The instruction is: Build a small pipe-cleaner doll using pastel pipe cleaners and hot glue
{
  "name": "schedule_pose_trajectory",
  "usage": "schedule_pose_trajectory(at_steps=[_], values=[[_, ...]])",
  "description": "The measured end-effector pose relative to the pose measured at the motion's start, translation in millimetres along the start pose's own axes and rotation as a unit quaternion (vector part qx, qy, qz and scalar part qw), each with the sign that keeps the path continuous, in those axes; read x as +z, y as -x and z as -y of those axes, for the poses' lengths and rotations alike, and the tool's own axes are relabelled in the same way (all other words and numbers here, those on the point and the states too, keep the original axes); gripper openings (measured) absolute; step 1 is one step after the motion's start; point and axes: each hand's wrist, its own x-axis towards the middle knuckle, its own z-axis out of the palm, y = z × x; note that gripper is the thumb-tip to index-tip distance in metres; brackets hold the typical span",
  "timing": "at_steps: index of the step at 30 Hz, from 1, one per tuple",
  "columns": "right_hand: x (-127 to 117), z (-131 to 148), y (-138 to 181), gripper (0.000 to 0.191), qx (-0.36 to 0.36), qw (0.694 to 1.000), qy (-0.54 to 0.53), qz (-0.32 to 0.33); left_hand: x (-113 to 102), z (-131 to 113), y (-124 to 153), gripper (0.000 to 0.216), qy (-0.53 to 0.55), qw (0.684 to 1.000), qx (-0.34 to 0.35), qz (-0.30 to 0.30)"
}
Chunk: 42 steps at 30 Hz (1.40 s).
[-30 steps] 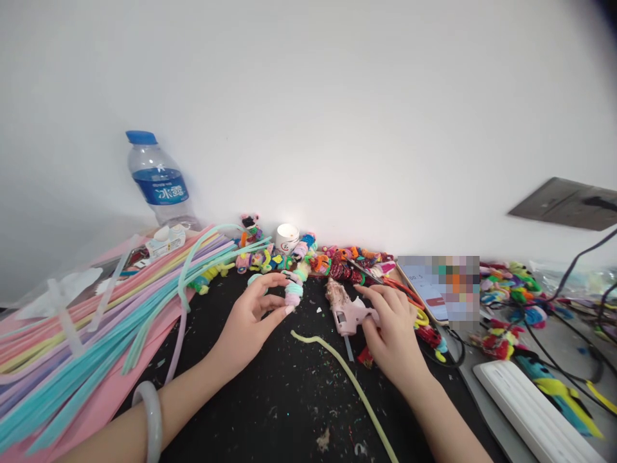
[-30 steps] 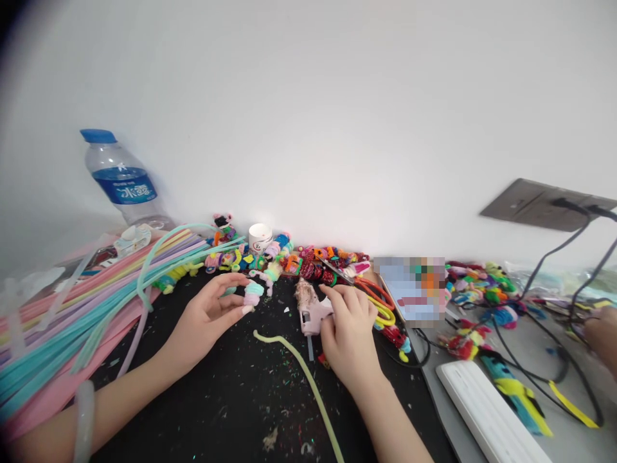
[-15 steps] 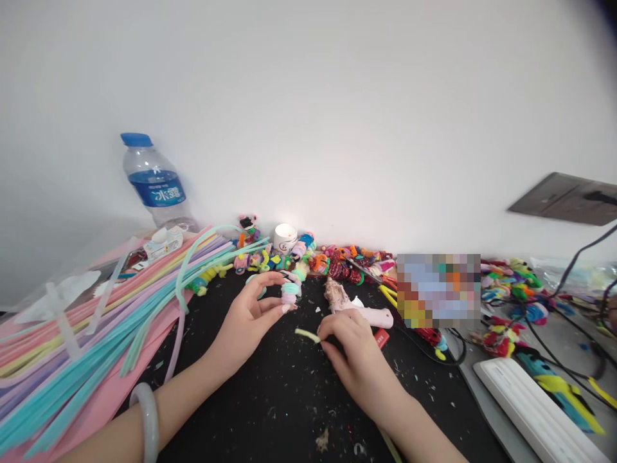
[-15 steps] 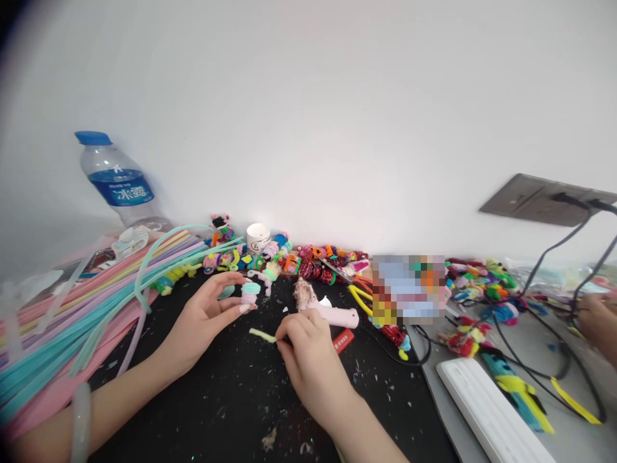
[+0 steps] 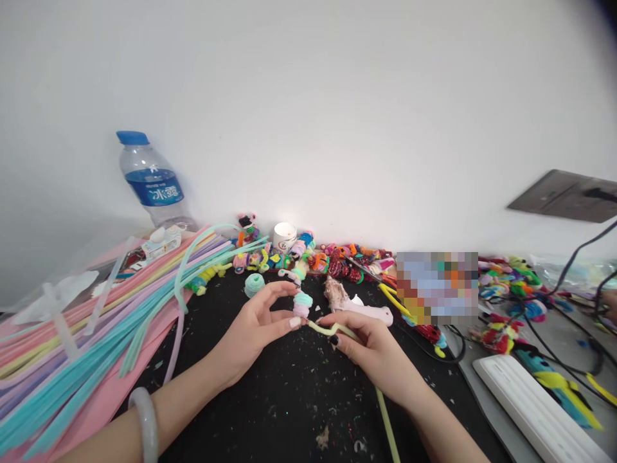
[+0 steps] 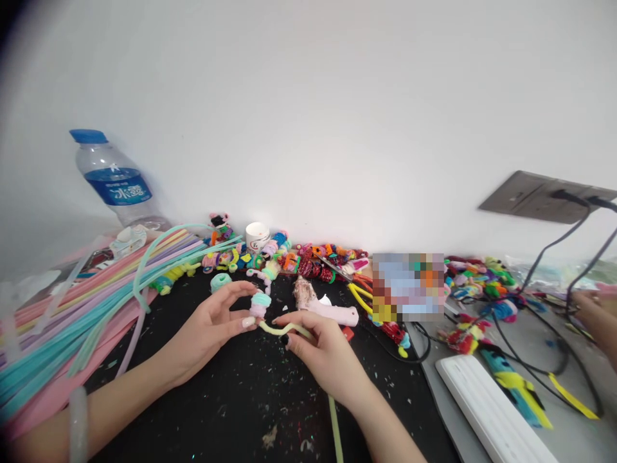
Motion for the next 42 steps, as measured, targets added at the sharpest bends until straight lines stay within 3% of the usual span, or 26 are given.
schedule_pose_trajectory(at_steps=[3, 9, 13, 28, 35, 42], values=[[-4.2, -0.4, 3.0, 0.024, -0.005, 1.0, 0.01, 0.023, 0.7, 1.0, 1.1, 0.036, -0.012, 1.0, -0.001, 0.018], [-3.1, -3.9, 0.9, 0.028, -0.045, 0.998, 0.037, 0.008, 3.5, 6.8, 5.3, 0.033, -0.034, 0.996, -0.015, 0.079], [-1.3, -2.1, -0.2, 0.029, -0.063, 0.996, 0.056, 0.0, 5.6, 9.5, 8.1, 0.034, -0.056, 0.995, 0.007, 0.079], [2.2, -11.0, -1.1, 0.032, -0.026, 0.994, 0.101, 0.019, 6.8, 2.1, 12.0, 0.038, -0.202, 0.972, 0.064, 0.098], [2.0, -11.8, -2.0, 0.031, -0.02, 0.994, 0.109, 0.013, 6.9, 1.9, 13.5, 0.032, -0.185, 0.976, 0.053, 0.101], [0.0, -12.0, -1.3, 0.032, 0.001, 0.998, 0.063, 0.027, 5.2, 4.7, 9.2, 0.025, -0.086, 0.992, 0.012, 0.093]])
